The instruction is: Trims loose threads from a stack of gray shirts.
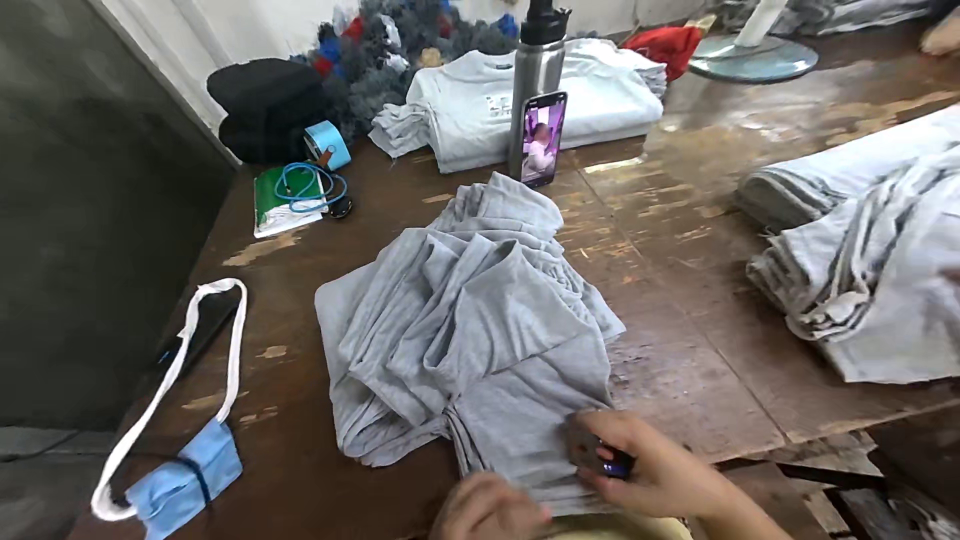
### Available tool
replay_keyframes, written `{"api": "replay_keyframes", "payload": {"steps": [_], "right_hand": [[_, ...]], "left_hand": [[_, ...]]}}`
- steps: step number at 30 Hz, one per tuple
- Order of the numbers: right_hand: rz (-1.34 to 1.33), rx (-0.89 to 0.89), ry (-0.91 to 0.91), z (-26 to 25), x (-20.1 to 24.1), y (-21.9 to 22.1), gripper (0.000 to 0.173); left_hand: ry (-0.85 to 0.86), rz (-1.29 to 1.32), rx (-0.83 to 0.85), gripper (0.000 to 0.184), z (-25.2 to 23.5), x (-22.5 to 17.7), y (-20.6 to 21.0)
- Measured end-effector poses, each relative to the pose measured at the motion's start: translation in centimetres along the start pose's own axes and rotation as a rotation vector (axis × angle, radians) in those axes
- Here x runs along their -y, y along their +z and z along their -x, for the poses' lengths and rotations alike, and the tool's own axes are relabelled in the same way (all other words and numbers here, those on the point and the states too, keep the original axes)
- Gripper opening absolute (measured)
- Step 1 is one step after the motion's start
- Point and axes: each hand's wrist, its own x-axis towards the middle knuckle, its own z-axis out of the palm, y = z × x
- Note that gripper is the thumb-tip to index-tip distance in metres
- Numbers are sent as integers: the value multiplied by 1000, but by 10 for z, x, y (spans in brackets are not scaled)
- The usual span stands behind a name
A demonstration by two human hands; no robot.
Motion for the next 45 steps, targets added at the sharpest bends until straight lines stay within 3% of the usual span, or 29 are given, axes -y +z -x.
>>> {"api": "replay_keyframes", "payload": {"steps": [3,5,10,16,21,24,28,33,41,45], "right_hand": [[-71,-56,-71,-5,22,6,17],[-74,-111,-126,-9,34,2,19],[36,-321,-160,-24,36,-5,19],[228,-556,-157,-49,27,20,15],[253,-313,-3,-41,12,43,15],[120,-259,-11,-31,14,44,23],[43,-249,-165,-33,24,44,19],[248,-232,-391,-43,38,50,9],[235,-282,-444,-41,37,58,13],[84,-228,-432,-38,46,63,11]], "left_hand": [[-9,-297,-83,26,-30,9,22],[-35,-282,-109,35,-35,16,25],[-115,-308,-222,19,-16,12,20],[-229,-303,-309,21,-10,10,24],[-337,529,-446,43,-15,12,28],[-351,730,-491,36,-10,15,29],[-304,791,-456,30,-4,16,30],[-310,694,-385,36,1,10,28],[-261,560,-456,49,1,11,39],[-167,342,-454,34,2,18,42]]}}
